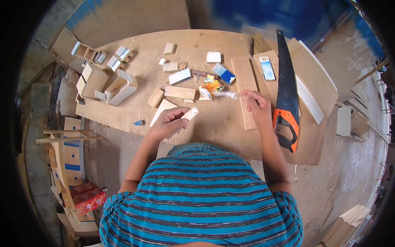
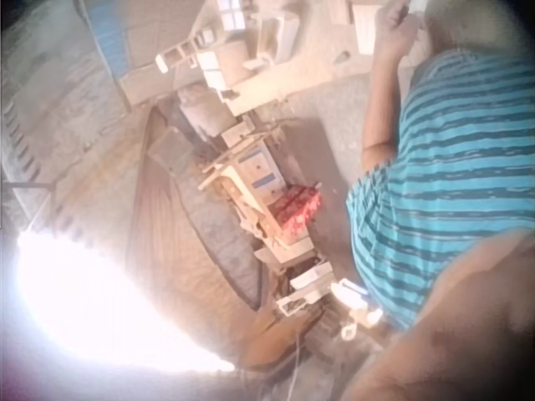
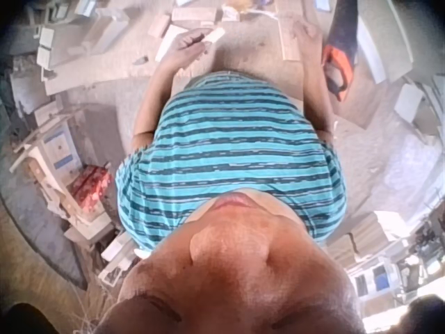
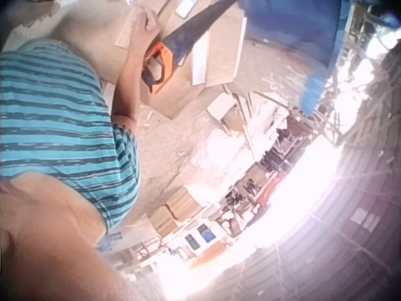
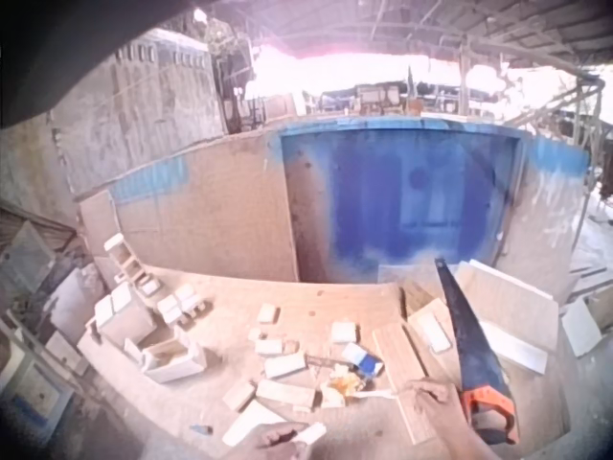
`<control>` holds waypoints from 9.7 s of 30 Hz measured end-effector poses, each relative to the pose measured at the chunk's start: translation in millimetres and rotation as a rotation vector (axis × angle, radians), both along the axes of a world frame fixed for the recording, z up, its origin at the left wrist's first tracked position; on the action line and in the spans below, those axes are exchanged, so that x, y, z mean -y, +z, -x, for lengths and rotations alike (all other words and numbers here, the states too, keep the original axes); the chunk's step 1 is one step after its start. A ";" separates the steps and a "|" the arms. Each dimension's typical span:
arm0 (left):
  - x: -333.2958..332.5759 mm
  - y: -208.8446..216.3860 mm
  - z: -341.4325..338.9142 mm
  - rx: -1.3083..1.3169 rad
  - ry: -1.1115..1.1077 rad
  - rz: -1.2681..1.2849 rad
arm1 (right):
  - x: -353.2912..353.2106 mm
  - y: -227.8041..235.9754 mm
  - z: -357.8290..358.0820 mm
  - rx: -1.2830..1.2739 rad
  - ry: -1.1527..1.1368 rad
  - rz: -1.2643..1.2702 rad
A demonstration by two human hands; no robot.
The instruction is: The person glues small wooden components together to assemble miniature furniture pieces. They apply glue to the edges of thin wood strips using a applicator, then press the pieces together by hand and hold them to bond, occasionally using a hand saw to trim small parts on a wooden workbench.
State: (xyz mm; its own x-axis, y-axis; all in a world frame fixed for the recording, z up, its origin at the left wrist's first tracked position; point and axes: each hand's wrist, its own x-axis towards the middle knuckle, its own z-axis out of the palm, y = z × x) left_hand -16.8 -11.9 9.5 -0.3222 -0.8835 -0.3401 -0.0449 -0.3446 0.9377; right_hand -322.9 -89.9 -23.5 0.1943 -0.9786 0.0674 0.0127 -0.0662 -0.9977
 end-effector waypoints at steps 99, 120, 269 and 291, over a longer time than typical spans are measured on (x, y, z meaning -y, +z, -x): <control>-21.3 2.6 14.0 0.758 0.011 0.494 | -27.7 37.4 -92.4 -0.514 0.576 0.382; -27.0 9.6 14.7 0.785 0.012 0.738 | -34.4 45.9 -92.4 -0.466 0.603 0.272; -11.4 -25.2 -8.3 -0.638 0.842 -0.022 | -25.3 11.0 -121.9 0.074 0.389 -0.171; -21.8 -23.3 -2.6 -0.683 0.694 0.101 | -33.4 19.1 -118.4 -0.088 0.329 0.023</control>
